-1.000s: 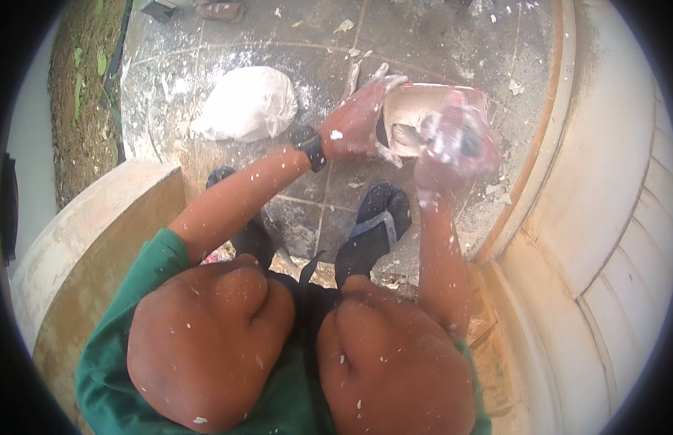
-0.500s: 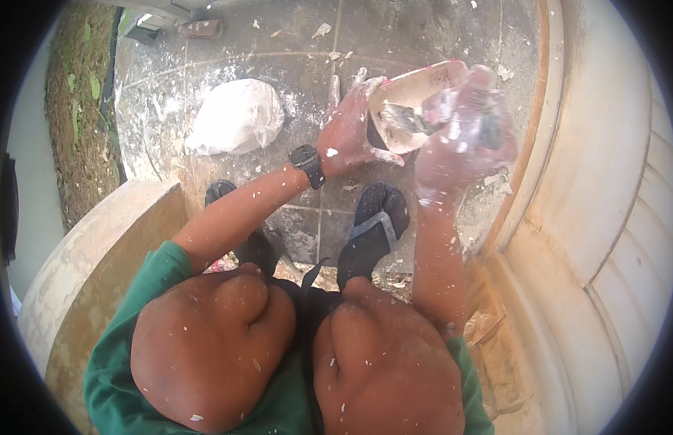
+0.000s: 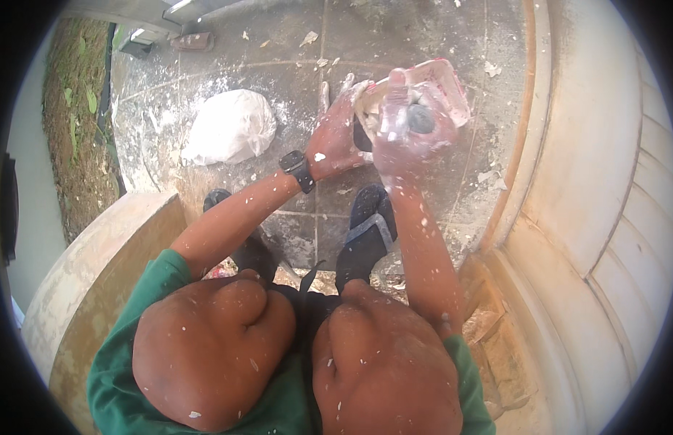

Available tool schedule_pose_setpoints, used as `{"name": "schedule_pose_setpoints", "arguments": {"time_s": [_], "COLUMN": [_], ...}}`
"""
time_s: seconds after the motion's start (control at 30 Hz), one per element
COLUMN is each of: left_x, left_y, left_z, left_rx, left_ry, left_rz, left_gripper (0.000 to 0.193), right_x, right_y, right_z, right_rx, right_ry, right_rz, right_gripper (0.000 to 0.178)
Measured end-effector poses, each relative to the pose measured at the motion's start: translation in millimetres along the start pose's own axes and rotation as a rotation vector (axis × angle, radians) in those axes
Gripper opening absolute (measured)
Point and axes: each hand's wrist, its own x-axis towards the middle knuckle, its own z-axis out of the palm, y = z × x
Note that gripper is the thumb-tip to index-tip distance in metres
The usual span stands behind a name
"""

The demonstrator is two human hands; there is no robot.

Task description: The person scoops a white powder from a bag into a small container and mixes it with a trowel. They then apply the mixture to a wall surface, smoothing it with the trowel.

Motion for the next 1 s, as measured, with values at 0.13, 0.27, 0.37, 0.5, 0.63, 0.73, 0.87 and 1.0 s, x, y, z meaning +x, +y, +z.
{"name": "schedule_pose_setpoints", "arguments": {"time_s": [0.13,0.27,0.37,0.5,0.63,0.73,0.87,1.0], "left_x": [2,1,1,3,-3,-6,-9,-19], "left_y": [-2,-6,-8,-10,-8,-7,-11,-17], "left_z": [0,1,3,2,3,4,0,-13], "left_rx": [0.067,-0.058,-0.077,0.008,0.042,0.049,0.034,0.176], "left_ry": [-0.032,0.022,0.002,-0.016,0.002,0.016,-0.023,-0.075], "left_rz": [0.009,0.025,0.023,0.014,0.006,-0.016,-0.017,0.014], "left_gripper": [0.133,0.135,0.136,0.137,0.130,0.125,0.113,0.098], "right_x": [13,17,11,7,-30,-77,-100,-94], "right_y": [-11,-8,3,19,22,16,5,-22], "right_z": [-4,8,8,-7,-32,-41,-46,-68], "right_rx": [0.136,0.084,0.452,0.070,-0.431,-0.481,-0.033,-0.375], "right_ry": [-0.025,-0.164,-0.112,-0.132,-0.024,-0.305,-0.610,-0.609], "right_rz": [0.089,0.059,-0.095,0.015,-0.405,-0.659,-0.296,-0.324], "right_gripper": [0.015,0.013,0.016,0.009,0.028,0.026,0.017,0.033]}}
